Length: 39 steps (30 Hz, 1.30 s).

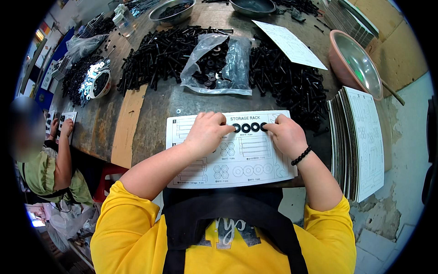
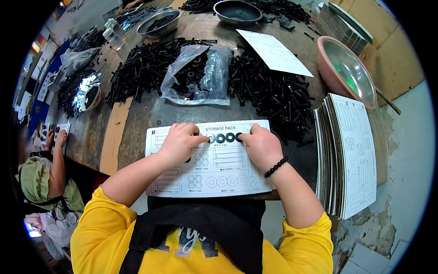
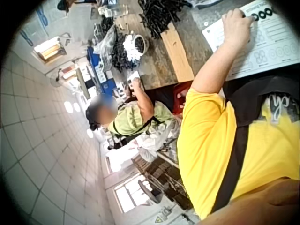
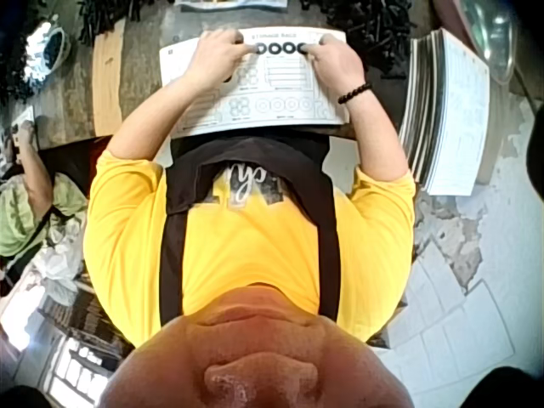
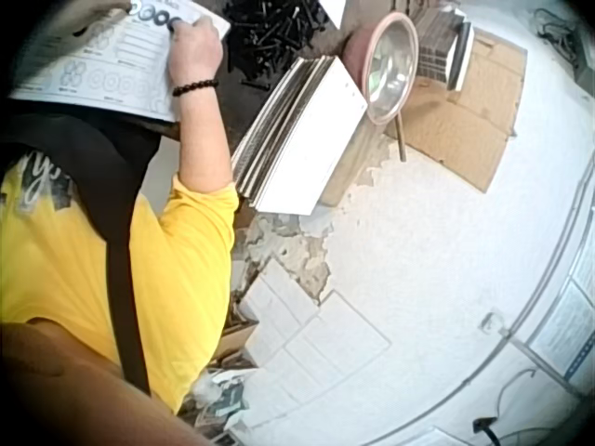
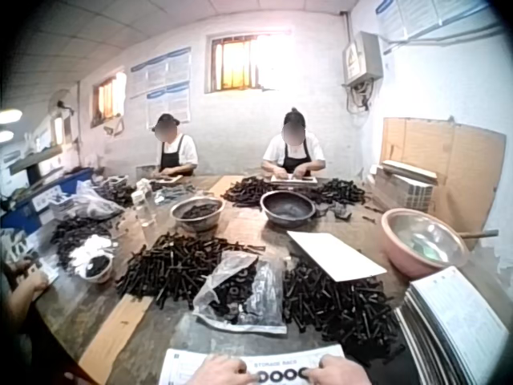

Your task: The person arranges black cylindrical rods and circular washers onto printed instruction sheets at a workbench. They repeatedly pick items from piles and plastic bags, place them on designated spots on the sheets, and stack completed sheets. Other workers are visible in the background performing similar tasks.

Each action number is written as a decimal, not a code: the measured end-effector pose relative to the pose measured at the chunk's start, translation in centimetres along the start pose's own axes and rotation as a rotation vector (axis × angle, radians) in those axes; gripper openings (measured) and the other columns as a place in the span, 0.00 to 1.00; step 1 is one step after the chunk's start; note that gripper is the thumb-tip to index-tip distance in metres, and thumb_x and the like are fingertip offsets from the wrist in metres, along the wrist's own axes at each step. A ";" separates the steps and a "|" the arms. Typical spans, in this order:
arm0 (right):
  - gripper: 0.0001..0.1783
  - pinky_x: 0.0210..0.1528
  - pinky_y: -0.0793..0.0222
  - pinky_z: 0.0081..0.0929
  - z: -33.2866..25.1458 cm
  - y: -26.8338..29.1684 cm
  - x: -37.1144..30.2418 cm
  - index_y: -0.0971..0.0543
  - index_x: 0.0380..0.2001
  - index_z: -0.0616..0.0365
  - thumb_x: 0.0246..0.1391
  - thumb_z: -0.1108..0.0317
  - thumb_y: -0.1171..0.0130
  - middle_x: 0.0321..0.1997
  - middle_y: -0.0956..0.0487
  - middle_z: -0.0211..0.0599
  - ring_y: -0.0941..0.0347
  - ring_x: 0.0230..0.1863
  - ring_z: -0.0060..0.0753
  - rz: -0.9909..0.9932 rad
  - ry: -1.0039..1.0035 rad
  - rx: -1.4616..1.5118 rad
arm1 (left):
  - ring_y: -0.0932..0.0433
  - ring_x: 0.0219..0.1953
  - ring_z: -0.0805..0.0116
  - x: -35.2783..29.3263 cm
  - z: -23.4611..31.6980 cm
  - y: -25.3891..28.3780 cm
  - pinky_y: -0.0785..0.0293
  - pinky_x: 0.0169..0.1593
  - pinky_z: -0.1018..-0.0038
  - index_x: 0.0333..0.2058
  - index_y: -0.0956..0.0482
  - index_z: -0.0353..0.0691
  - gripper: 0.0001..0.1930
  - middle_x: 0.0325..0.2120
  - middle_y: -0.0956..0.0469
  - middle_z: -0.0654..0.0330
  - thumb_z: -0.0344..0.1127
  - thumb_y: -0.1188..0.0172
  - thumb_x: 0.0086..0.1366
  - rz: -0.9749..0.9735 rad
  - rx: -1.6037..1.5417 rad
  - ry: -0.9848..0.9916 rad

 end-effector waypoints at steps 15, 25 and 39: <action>0.08 0.36 0.32 0.29 0.6 0.6 2.1 0.23 0.34 0.57 0.49 0.72 0.48 0.31 0.27 0.36 0.29 0.34 0.40 0.146 -0.073 0.339 | 0.28 0.41 0.57 8.8 -12.5 -0.8 0.30 0.45 0.66 0.39 0.24 0.41 0.16 0.36 0.26 0.57 0.36 0.39 0.49 -0.143 0.212 0.261; 0.08 0.36 0.32 0.29 0.4 0.5 2.3 0.24 0.34 0.56 0.49 0.72 0.49 0.31 0.27 0.36 0.29 0.34 0.39 0.130 -0.076 0.359 | 0.29 0.45 0.57 10.7 -14.0 -1.4 0.31 0.47 0.65 0.38 0.24 0.42 0.18 0.38 0.27 0.58 0.41 0.38 0.48 -0.374 0.281 0.253; 0.09 0.34 0.32 0.23 -0.1 0.6 2.5 0.24 0.35 0.59 0.49 0.73 0.49 0.31 0.27 0.36 0.29 0.32 0.33 0.131 -0.070 0.552 | 0.25 0.28 0.72 8.3 -16.9 -1.2 0.30 0.35 0.78 0.44 0.25 0.36 0.17 0.32 0.22 0.60 0.30 0.41 0.54 0.160 -0.669 0.640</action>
Point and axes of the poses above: each hand's wrist, its own x-axis towards the middle knuckle, its own y-axis out of the back of the hand, z = x × y, the point moved 4 cm from there along x, towards the middle knuckle
